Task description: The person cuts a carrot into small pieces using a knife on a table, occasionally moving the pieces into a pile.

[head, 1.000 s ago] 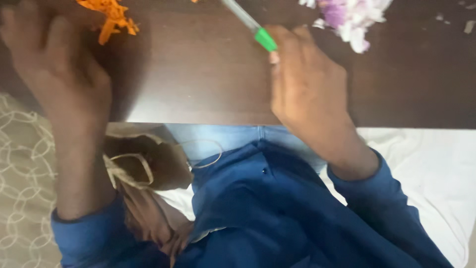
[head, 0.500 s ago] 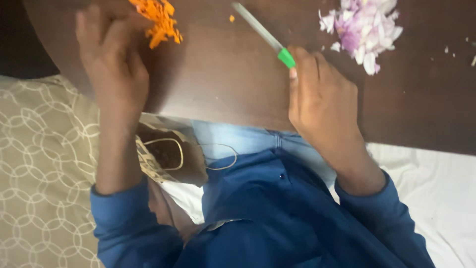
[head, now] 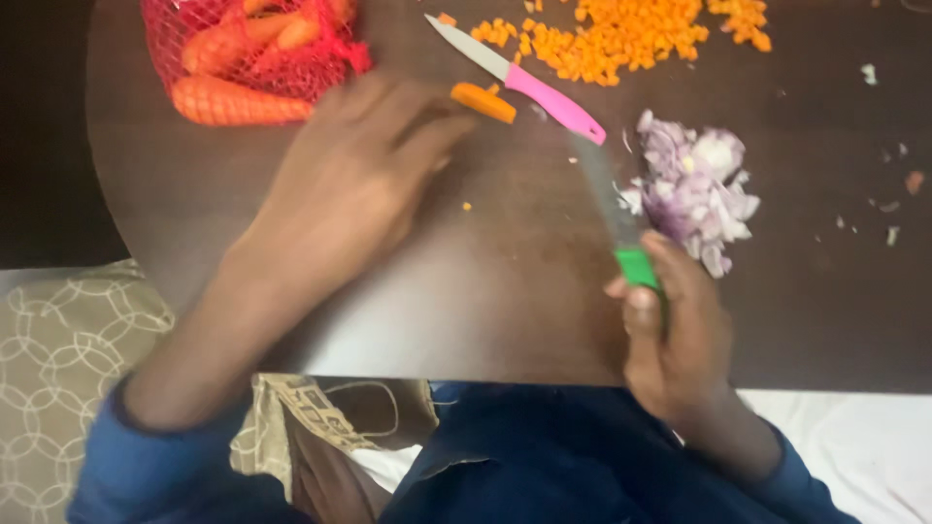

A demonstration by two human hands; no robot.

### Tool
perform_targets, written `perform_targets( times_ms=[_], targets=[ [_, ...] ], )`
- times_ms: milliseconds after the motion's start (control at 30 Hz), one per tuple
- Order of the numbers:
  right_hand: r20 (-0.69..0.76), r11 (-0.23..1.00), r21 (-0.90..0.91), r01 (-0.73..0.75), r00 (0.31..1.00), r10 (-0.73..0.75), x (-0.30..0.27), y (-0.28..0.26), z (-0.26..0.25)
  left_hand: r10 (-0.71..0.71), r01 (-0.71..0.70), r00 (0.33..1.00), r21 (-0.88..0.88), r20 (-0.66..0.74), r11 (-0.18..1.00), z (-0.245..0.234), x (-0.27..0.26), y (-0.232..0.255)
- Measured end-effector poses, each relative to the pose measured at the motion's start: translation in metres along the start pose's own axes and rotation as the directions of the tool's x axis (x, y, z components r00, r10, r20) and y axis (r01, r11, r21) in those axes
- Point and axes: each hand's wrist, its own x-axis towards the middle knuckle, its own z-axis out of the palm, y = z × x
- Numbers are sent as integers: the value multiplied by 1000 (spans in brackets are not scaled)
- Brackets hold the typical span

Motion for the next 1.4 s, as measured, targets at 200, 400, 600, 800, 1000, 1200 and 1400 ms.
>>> perform_targets(
  times_ms=[200, 400, 600, 800, 1000, 1200, 1400],
  targets=[
    [61, 949, 125, -288, 957, 282, -10, 16, -6, 135, -147, 986, 121, 102, 982, 44, 29, -44],
    [-25, 885, 450, -118, 989, 145, -30, 37, 12, 92, -93, 994, 18, 50, 995, 45, 23, -47],
    [-253, 862, 320, -393, 841, 478, -34, 20, 26, 121, -117, 992, 121, -28, 986, 53, 28, -50],
    [40, 815, 71, -575, 818, 573, -21, 18, 6, 122, -119, 991, -56, 49, 991, 52, 18, -42],
    [177, 951, -254, -176, 958, 225, -15, 28, -2, 133, -116, 990, -267, 46, 957, 58, 11, -29],
    [190, 959, -270, -89, 971, 143, -19, 28, 5, -5, 4, 1000, -453, -2, 892, 62, 12, -19],
    [239, 949, -315, -26, 965, 106, -9, 23, 5, -54, 63, 998, -437, 34, 897, 60, 9, -23]
  ],
)
